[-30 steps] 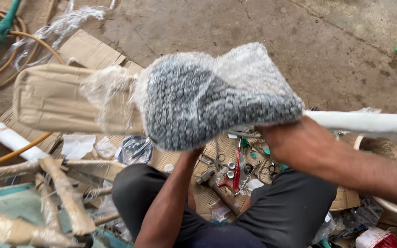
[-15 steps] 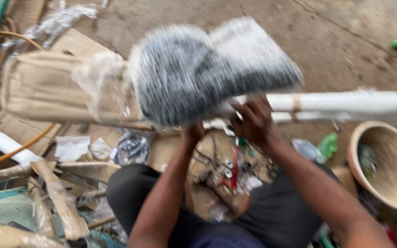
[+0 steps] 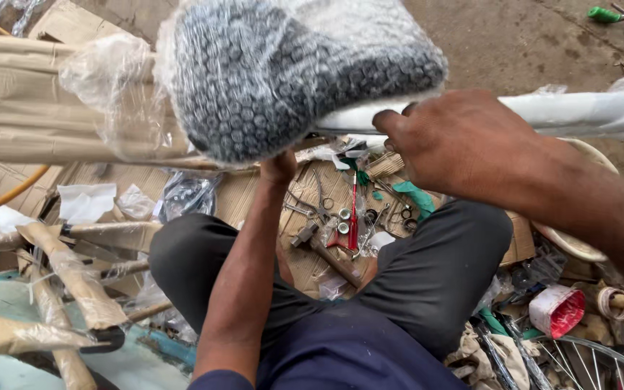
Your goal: The person is assembling a bicycle frame while sitting on the floor. They remove bubble wrap and cardboard from the frame and seat, then use a wrench to tighten bolts on the seat post and handlebar stem.
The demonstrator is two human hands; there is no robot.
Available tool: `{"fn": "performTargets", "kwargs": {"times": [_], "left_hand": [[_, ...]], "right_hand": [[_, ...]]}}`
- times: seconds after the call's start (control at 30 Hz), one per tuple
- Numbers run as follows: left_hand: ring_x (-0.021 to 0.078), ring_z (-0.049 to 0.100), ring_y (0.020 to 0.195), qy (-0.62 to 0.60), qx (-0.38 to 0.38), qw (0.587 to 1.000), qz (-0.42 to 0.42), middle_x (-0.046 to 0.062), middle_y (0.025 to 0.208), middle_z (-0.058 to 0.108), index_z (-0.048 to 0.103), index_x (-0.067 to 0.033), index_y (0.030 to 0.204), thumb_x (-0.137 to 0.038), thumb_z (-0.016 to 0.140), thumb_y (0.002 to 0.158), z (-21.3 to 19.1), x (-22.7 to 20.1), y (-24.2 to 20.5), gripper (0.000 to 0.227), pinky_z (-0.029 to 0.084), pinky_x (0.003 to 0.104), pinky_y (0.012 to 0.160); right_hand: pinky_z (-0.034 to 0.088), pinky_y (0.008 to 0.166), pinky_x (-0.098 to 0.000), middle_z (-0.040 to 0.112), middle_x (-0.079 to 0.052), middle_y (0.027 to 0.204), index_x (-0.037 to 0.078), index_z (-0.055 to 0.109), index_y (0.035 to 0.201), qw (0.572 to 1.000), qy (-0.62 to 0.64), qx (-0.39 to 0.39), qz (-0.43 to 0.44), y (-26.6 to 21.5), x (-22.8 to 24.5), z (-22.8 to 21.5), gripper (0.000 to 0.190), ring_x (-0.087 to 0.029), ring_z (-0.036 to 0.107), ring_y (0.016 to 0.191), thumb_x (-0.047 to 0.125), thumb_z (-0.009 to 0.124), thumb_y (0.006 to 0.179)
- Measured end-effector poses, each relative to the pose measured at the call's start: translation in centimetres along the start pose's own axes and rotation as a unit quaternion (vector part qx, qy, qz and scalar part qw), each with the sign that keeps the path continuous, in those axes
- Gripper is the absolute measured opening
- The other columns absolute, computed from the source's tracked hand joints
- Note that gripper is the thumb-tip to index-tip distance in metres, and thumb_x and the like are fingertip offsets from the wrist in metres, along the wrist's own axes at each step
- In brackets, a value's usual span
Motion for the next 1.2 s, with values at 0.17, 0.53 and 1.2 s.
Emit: {"fn": "performTargets", "kwargs": {"times": [0.17, 0.53, 1.2], "left_hand": [[0.0197, 0.048, 0.098, 0.030, 0.026, 0.999, -0.026, 0.008, 0.106, 0.054, 0.054, -0.0053, 0.111, -0.022, 0.046, 0.111, 1.4, 1.6, -1.7, 0.018, 0.040, 0.039, 0.085], [0.0184, 0.048, 0.089, 0.142, 0.176, 0.966, -0.127, 0.007, 0.097, 0.053, 0.054, -0.0048, 0.104, -0.019, 0.047, 0.110, 2.3, 9.1, -11.9, 0.017, 0.040, 0.037, 0.077], [0.0160, 0.046, 0.073, 0.103, -0.024, 0.991, -0.079, 0.006, 0.082, 0.052, 0.053, -0.0038, 0.092, -0.015, 0.050, 0.107, 0.6, 3.9, 7.7, 0.019, 0.040, 0.035, 0.061]], "right_hand": [[0.057, 0.060, -0.0471, 0.069, -0.015, 0.072, 0.005, 0.059, 0.135, 0.997, 0.001, -0.029, -0.067, 3.1, 0.1, 1.5, 0.041, -0.033, 0.070, 0.067, 0.019, 0.051, 0.098], [0.040, 0.033, -0.0323, 0.058, -0.004, 0.050, 0.016, 0.067, 0.133, 0.983, 0.113, -0.016, -0.144, 3.7, -1.3, 5.7, 0.043, -0.013, 0.045, 0.032, 0.007, 0.044, 0.098], [0.056, 0.076, -0.0440, 0.073, -0.019, 0.099, 0.008, 0.072, 0.116, 0.887, 0.348, -0.282, -0.115, 8.0, -1.5, 12.4, 0.021, -0.035, 0.072, 0.086, 0.015, 0.064, 0.097]]}}
Point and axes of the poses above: each hand's wrist, its own y-axis towards the middle knuckle, its own z-axis out of the palm, x = y × z, the point moved 10 cm from there along y, towards the middle knuckle
